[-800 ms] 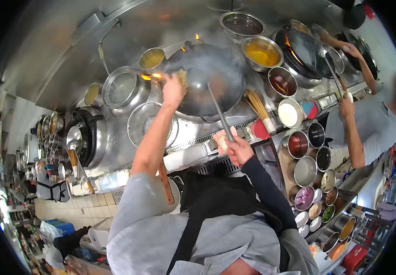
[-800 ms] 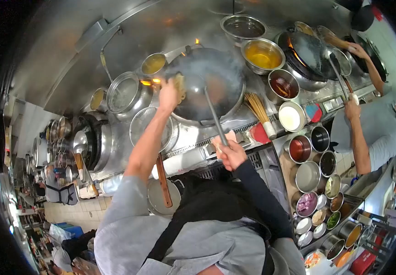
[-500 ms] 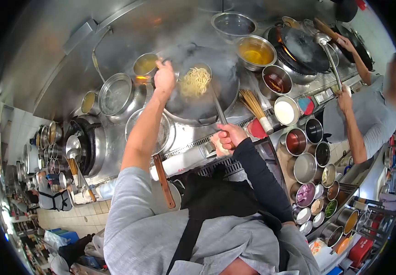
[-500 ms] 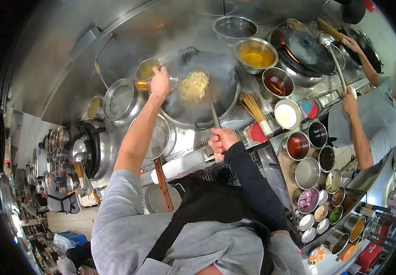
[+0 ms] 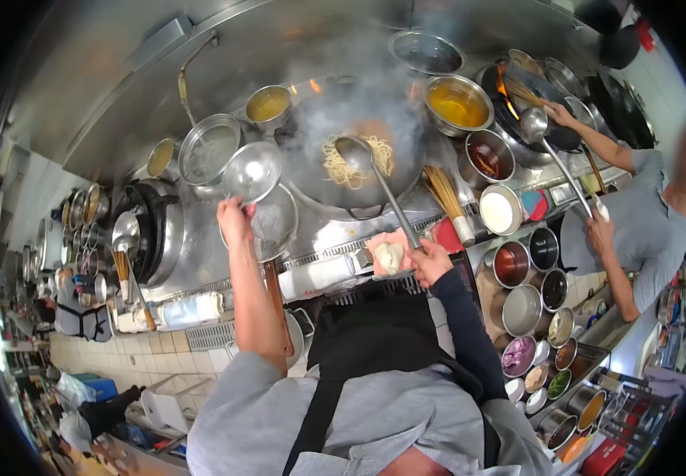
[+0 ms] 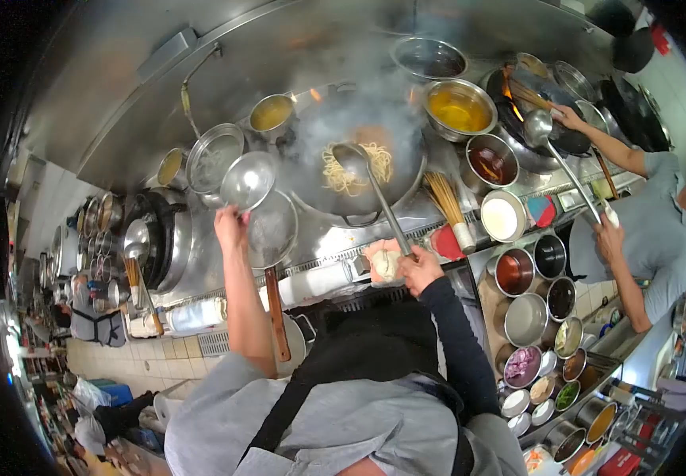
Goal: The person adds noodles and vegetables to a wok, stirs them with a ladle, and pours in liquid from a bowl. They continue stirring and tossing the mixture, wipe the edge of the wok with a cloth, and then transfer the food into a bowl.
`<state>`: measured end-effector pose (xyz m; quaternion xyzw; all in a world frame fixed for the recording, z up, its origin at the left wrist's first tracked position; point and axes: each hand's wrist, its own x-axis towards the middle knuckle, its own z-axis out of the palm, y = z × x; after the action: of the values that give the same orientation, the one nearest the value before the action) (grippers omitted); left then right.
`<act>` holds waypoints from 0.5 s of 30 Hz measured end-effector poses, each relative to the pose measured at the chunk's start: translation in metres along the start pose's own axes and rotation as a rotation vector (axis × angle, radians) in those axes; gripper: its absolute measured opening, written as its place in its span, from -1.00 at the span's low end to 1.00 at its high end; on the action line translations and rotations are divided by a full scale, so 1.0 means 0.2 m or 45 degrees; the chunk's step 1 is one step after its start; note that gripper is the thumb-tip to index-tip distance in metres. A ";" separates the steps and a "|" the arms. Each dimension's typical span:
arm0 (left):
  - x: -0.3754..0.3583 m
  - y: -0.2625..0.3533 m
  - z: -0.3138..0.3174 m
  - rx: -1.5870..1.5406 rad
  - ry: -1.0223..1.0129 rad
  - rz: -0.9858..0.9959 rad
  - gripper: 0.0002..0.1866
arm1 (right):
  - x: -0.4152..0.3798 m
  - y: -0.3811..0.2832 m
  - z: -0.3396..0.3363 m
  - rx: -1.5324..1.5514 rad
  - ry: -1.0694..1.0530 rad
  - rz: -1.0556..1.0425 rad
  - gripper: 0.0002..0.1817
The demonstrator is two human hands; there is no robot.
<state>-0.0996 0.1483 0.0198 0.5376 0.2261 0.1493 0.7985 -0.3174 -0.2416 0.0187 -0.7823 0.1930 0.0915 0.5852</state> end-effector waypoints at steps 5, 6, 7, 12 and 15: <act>-0.30 0.06 -0.49 -0.069 0.273 -0.087 -0.91 | 0.24 0.14 0.12 -0.212 0.212 -0.374 -0.69; -0.36 0.07 -0.59 -0.165 0.303 -0.128 -0.91 | 0.28 0.05 0.13 -0.172 0.205 -0.591 -0.72; -0.42 0.09 -0.70 -0.265 0.340 -0.157 -0.91 | 0.33 -0.03 0.14 0.083 0.012 -0.421 -0.75; -0.80 0.10 -1.20 -0.590 0.780 -0.062 -0.88 | 0.59 -0.62 0.32 0.658 -0.667 0.046 -0.83; -1.21 0.10 -1.33 -0.608 1.104 0.155 -0.89 | 0.91 -0.84 0.54 0.831 -1.026 0.321 -0.85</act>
<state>-0.4454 0.2496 0.0007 0.2405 0.4651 0.4529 0.7216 -0.0744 -0.1335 0.0670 -0.4332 0.0638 0.3894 0.8103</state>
